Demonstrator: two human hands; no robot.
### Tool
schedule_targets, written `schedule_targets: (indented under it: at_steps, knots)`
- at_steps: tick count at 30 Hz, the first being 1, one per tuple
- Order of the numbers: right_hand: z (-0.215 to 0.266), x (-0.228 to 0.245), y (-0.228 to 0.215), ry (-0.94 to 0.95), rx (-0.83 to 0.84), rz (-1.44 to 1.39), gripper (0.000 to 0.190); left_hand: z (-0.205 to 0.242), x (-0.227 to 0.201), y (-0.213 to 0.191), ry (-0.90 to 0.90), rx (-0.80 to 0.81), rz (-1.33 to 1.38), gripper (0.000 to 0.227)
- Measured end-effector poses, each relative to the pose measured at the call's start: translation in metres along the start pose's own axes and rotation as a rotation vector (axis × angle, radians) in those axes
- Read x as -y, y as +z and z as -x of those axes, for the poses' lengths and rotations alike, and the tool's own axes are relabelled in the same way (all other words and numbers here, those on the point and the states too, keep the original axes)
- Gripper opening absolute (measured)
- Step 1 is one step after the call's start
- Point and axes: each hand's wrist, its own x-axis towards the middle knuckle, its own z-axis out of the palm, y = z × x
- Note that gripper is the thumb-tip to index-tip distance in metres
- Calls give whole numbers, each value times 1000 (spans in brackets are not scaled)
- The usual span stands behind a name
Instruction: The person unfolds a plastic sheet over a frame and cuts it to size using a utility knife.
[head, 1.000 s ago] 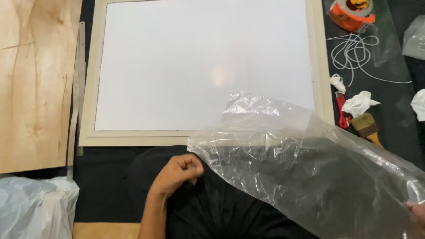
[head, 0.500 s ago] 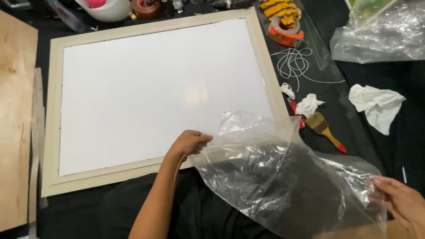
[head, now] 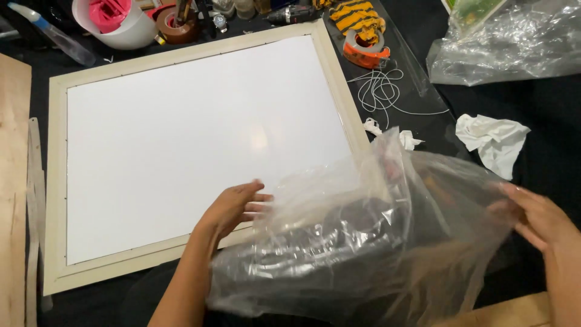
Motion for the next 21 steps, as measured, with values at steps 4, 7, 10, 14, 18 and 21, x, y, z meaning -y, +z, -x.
schedule_targets:
  at_steps: [4,7,10,14,18,21]
  knots:
    - [-29,60,46,-280,-14,61,24,-47,-18,24,-80,-148,-492,82]
    - [11,140,89,-363,-103,398,21,-71,-7,5,254,-258,44,34]
    - [-63,167,77,-614,-391,1068,21,-59,-7,-30,491,-471,218,11]
    - [-77,223,109,-586,-667,1059,19,-9,-13,-32,569,-575,308,15]
    - [-109,256,135,-953,-598,1130,30,-15,4,-26,622,-711,452,32]
    - [-63,278,175,-1193,-491,809,39,-30,11,-21,644,-717,625,53]
